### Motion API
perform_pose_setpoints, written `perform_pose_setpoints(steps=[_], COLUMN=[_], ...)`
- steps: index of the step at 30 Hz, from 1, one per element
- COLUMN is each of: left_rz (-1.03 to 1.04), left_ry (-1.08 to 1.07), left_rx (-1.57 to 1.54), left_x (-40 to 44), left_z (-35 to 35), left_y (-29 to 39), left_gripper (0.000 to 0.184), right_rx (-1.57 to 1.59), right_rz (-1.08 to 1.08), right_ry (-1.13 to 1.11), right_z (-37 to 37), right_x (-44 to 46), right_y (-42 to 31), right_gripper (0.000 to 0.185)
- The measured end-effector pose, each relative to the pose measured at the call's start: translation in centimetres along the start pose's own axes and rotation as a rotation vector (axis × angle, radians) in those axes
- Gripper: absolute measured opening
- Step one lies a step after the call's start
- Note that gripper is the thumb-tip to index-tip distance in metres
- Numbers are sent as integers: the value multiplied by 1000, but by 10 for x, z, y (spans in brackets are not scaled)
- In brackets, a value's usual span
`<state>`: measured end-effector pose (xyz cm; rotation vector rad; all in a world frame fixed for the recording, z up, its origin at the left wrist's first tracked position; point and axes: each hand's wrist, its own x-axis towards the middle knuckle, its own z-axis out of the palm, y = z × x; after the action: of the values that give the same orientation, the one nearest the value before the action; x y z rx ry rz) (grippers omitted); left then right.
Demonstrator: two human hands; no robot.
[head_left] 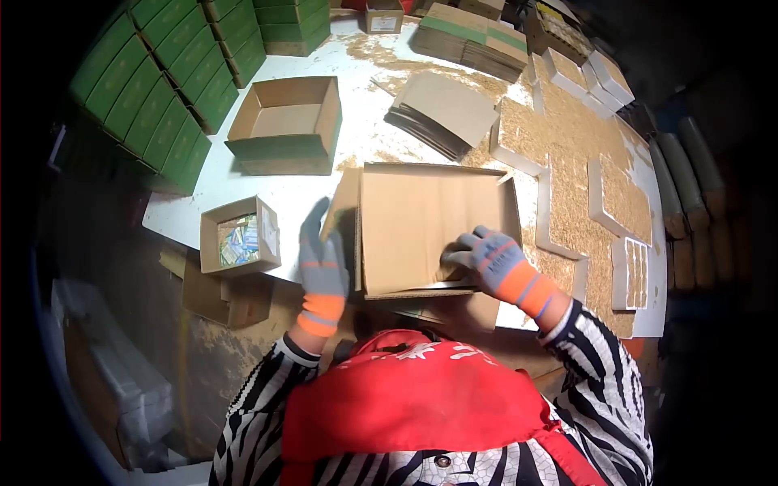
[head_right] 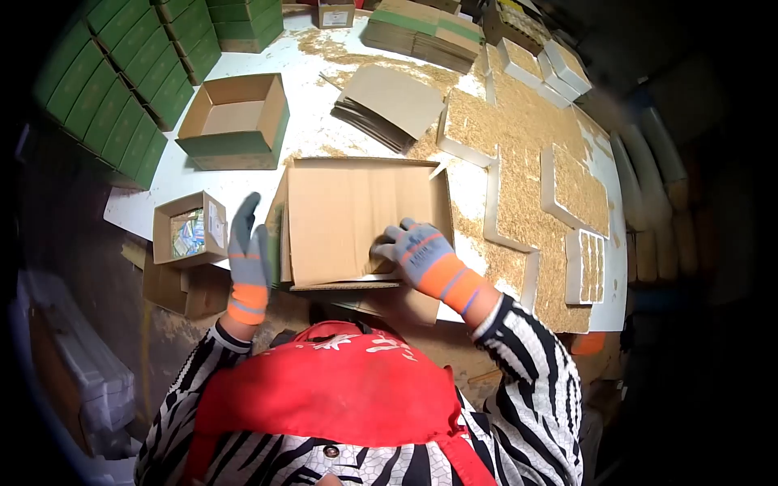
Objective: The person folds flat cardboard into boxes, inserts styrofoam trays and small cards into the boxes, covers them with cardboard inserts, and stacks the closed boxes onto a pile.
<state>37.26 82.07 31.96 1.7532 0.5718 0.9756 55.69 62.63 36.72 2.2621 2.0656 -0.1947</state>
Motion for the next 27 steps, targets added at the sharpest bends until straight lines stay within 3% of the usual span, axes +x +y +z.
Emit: perform_pose_setpoints(steps=[2, 3, 4, 6, 7, 8, 13, 14, 16, 17, 18, 20, 21, 22, 23, 24, 25, 26, 27], left_rz=[-209, -295, -339, -617, -570, -530, -559, -353, 86, -161, -410, -782, -716, -602, -502, -566, -635, -679, -717], left_ry=[23, 0, -174, -199, -210, -225, -103, -239, -471, -495, -443, -315, -462, -453, -427, -438, -442, -426, -411], left_rx=[-275, -401, -187, -746, -666, -582, -555, -295, 230, -110, -444, -680, -102, 146, 405, 232, 63, -71, -207], left_x=[-5, -3, 3, 4, 5, 6, 0, 0, 16, 15, 14, -2, -6, -11, -16, -18, -22, -14, -8], left_z=[6, 6, 2, 3, 7, 11, 30, 22, 2, 3, 3, 13, 22, 31, 39, 38, 37, 41, 47], left_y=[-15, -18, -17, -36, -37, -29, -22, -19, -4, -5, -6, -71, -105, -114, -123, -124, -126, -81, -52], left_gripper=[43, 45, 48, 47, 48, 48, 43, 43, 46, 52, 58, 69, 87, 77, 68, 70, 71, 71, 72], right_rx=[17, 176, 335, 310, 295, 216, 218, 287, 495, 579, 772, 1372, 1492, 1605, 1416, 1388, 1314, 1237, 1451], right_rz=[5, -32, -69, 38, 86, 111, 97, 98, -11, 16, 192, 389, 479, 566, 664, 619, 669, 701, 692], right_ry=[-150, -189, -224, -33, 62, -160, -237, -263, 217, 425, 516, 733, 604, 470, 261, 328, 374, 434, 419], right_z=[0, -10, -19, -16, -16, -17, 27, 17, 9, -6, -22, 16, 42, 81, 159, 125, 151, 174, 147], right_x=[5, 5, 3, -3, -5, -1, 5, 1, -22, -33, -47, -55, -52, -47, -24, -15, -14, -5, -9], right_y=[9, 16, 20, 27, 34, 32, 35, 31, 42, 51, 61, 99, 103, 106, 112, 76, 74, 78, 74], right_gripper=[32, 36, 41, 51, 57, 64, 56, 52, 47, 47, 48, 51, 54, 58, 62, 92, 89, 86, 83])
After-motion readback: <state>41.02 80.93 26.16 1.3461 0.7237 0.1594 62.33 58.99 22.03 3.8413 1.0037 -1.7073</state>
